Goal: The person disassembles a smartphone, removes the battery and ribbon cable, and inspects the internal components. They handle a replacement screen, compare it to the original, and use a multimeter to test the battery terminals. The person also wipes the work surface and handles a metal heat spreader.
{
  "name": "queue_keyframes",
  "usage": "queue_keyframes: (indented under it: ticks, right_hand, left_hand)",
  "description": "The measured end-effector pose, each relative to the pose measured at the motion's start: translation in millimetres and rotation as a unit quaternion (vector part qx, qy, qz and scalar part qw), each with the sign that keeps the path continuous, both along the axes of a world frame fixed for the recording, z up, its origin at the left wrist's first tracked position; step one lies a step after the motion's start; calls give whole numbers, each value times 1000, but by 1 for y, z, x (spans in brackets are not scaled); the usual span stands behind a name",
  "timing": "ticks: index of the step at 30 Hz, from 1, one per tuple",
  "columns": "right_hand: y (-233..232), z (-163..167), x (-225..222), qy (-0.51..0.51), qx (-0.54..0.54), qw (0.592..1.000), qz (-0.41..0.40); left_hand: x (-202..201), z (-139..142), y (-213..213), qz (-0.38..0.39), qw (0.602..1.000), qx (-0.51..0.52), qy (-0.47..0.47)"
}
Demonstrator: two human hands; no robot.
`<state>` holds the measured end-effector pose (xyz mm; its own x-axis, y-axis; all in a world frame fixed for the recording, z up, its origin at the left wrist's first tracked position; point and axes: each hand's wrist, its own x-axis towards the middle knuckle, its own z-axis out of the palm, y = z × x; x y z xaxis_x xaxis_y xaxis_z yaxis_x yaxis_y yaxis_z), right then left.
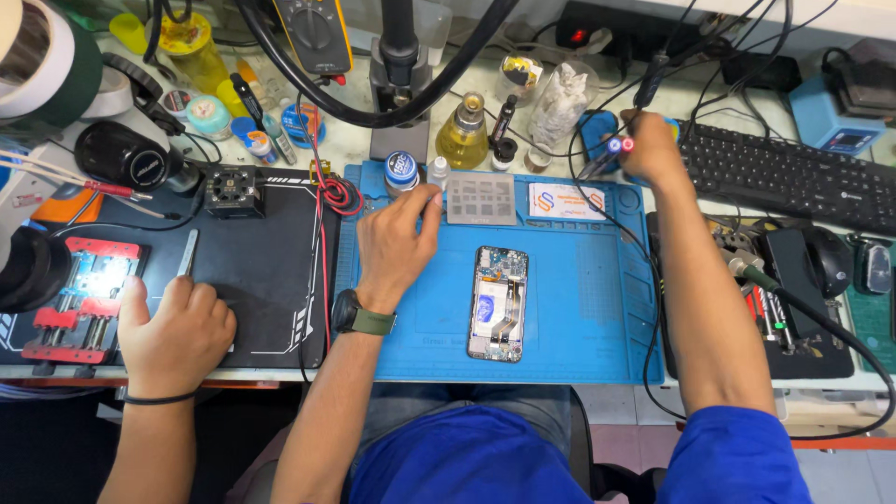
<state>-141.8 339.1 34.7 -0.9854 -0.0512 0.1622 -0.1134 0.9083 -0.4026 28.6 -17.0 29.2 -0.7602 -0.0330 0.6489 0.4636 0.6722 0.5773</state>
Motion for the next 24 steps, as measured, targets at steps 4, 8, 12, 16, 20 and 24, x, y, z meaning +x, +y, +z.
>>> queue_keyframes:
  ticks: [4,8,12,16,20,24]
  right_hand:
    - [12,8,70,94,-337,937,-7]
    - [-65,-1,211,266,-482,833,-51]
    - [-191,-39,287,-204,-654,707,176]
    - [-250,-51,283,-214,-679,661,236]
    - [-255,-46,266,-221,-698,650,205]
    - [-242,-50,252,-296,-778,517,200]
  left_hand:
    - [-1,5,-2,1,999,31,-13]
    - [-4,13,9,-7,989,145,-38]
    - [-2,20,33,-59,967,246,-32]
    - [3,29,41,-41,979,199,22]
    - [-1,34,39,-42,970,240,-28]
    - [-5,31,46,-80,946,290,-118]
